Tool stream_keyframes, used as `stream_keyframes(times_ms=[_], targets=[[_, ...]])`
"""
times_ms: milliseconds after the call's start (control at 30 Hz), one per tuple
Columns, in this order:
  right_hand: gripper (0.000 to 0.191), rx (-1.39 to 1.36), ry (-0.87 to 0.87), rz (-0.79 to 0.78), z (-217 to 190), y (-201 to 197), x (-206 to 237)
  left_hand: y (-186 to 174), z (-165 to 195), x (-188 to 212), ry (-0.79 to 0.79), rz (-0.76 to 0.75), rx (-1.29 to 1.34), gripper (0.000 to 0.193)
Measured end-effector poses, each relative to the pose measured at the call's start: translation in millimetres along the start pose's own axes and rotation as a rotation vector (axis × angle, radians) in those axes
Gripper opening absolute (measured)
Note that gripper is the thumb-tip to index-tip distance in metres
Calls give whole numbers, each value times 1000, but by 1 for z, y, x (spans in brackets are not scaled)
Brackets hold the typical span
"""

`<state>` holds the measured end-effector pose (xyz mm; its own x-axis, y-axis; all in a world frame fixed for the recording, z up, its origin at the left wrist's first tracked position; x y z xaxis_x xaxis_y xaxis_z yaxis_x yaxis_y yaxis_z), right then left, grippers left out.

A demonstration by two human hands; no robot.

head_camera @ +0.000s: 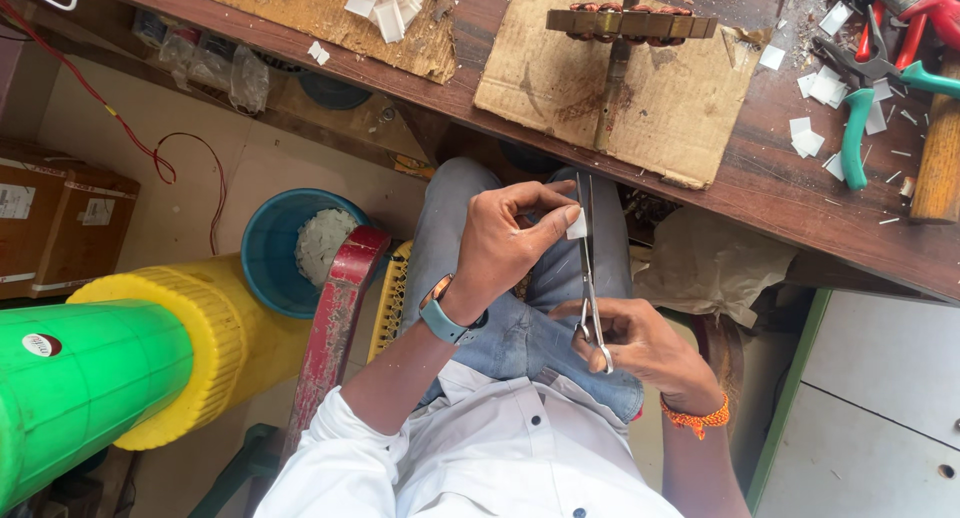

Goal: The person cuts small white rectangular pieces with scissors and inserts them into slots on a circular copper-wound stator. They use pliers to adjust the stator and repeat the cutting and insertion process throughout the clip.

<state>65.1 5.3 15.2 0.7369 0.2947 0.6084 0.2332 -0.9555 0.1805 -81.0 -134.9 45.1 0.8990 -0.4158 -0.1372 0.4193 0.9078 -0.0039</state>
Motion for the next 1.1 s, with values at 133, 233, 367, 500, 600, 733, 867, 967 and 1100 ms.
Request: stream_keyframes(times_ms=[133,233,367,500,600,733,867,967,1100], targets=[[65,13,-52,6,-1,-1,-2,0,-1,-2,3,-13,29,14],[62,-11,-65,16,2,0,-3,-2,-3,-3,-11,-24,53,15],[50,26,2,73,13,-4,-4,-2,-11,-3,-66,-35,129,16],[41,-15,-14,51,24,-8,-5,0,-15,-2,-66,-37,198,16],[34,23,23,55,34,-11,-3,-2,-19,-2,-104,-12,221,17],[35,52,-214,128,22,-10,3,-4,-20,-6,-149,40,461,22],[52,-193,-348,389,2,-21,7,5,-10,-1,-127,-98,339,33],[47,-239,-423,536,-19,-27,9,14,-4,12,-145,-173,270,50],[43,-247,-439,585,-37,-23,8,25,-4,25,-159,-206,302,54]])
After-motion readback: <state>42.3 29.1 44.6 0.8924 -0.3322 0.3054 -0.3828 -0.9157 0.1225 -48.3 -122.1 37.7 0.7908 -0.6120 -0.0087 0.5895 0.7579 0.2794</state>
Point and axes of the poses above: each hand's wrist, its own x-axis away from the middle knuckle, its own y-axis out of the palm, z = x × y, the point moved 6 cm from there along -x, towards the middle knuckle, and after that the axes turned 7 degrees about y, right-handed, at the moved point
